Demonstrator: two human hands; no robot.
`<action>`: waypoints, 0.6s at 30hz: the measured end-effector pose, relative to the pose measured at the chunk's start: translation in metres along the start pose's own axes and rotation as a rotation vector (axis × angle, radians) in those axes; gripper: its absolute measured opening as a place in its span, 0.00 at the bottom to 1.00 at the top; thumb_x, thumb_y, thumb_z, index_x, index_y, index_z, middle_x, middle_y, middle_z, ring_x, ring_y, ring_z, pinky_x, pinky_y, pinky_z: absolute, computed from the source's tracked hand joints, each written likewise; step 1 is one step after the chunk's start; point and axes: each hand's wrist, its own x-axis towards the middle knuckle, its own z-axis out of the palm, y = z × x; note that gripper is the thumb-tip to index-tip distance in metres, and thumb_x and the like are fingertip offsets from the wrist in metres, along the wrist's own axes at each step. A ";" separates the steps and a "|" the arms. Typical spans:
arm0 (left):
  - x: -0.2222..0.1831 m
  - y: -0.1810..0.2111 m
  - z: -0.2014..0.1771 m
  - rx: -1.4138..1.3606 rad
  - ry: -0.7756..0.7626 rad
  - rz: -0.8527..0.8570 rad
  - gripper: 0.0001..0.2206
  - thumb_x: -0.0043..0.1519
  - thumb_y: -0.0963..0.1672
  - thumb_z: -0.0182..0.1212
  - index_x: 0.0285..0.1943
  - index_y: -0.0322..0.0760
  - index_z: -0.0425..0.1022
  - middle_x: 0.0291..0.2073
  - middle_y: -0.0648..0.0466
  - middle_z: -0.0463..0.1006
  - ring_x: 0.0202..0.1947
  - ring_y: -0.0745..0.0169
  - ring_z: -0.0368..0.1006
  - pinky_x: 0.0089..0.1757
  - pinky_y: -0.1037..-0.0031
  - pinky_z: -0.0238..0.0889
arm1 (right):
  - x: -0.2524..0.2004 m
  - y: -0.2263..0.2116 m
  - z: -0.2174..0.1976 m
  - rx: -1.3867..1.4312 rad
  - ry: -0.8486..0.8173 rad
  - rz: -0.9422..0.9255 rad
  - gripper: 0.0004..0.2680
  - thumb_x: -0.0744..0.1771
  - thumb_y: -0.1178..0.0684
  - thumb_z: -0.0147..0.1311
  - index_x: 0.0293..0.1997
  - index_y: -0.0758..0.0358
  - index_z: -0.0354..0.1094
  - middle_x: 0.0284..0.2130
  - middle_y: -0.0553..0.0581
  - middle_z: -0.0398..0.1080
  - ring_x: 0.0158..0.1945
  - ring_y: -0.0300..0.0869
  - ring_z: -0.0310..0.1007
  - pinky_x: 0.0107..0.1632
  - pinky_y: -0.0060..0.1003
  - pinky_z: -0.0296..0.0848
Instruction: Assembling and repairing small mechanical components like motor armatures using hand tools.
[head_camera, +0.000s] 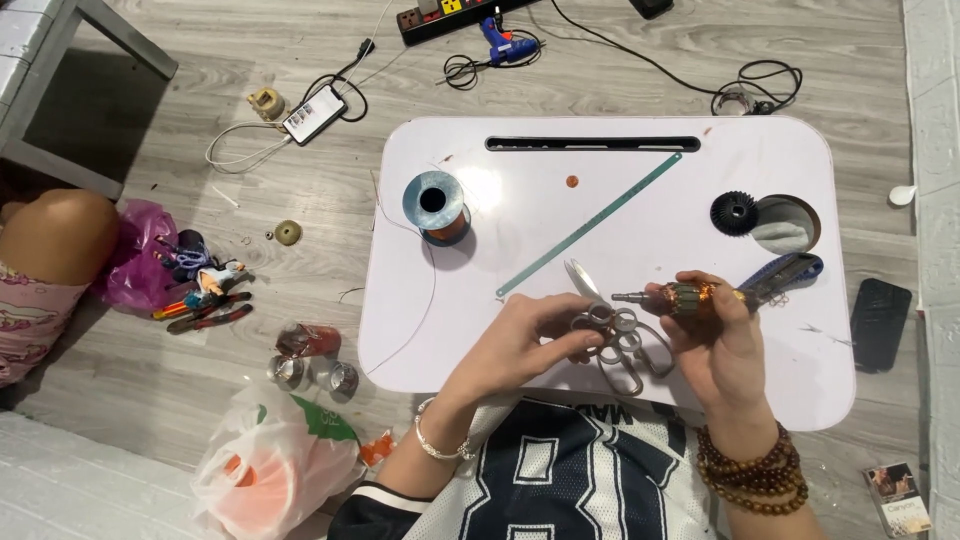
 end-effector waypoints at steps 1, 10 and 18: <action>0.000 -0.002 0.000 0.000 0.000 0.001 0.14 0.61 0.41 0.64 0.53 0.28 0.76 0.29 0.40 0.82 0.29 0.52 0.80 0.35 0.64 0.76 | 0.000 0.001 0.001 0.000 0.000 -0.001 0.15 0.67 0.42 0.55 0.49 0.67 0.68 0.42 0.66 0.67 0.49 0.57 0.76 0.41 0.30 0.85; 0.005 -0.032 0.006 -0.140 0.000 0.021 0.14 0.60 0.41 0.65 0.53 0.30 0.76 0.33 0.40 0.82 0.30 0.54 0.79 0.30 0.72 0.75 | 0.000 0.010 -0.013 0.044 -0.019 -0.018 0.16 0.67 0.44 0.55 0.50 0.68 0.66 0.44 0.70 0.66 0.51 0.60 0.74 0.42 0.33 0.85; 0.003 -0.051 0.012 -0.332 -0.001 -0.041 0.15 0.65 0.42 0.59 0.59 0.27 0.71 0.39 0.39 0.80 0.28 0.57 0.79 0.25 0.76 0.73 | -0.003 0.010 -0.006 -0.001 -0.030 -0.063 0.15 0.68 0.46 0.53 0.51 0.69 0.64 0.44 0.67 0.65 0.51 0.56 0.74 0.44 0.32 0.85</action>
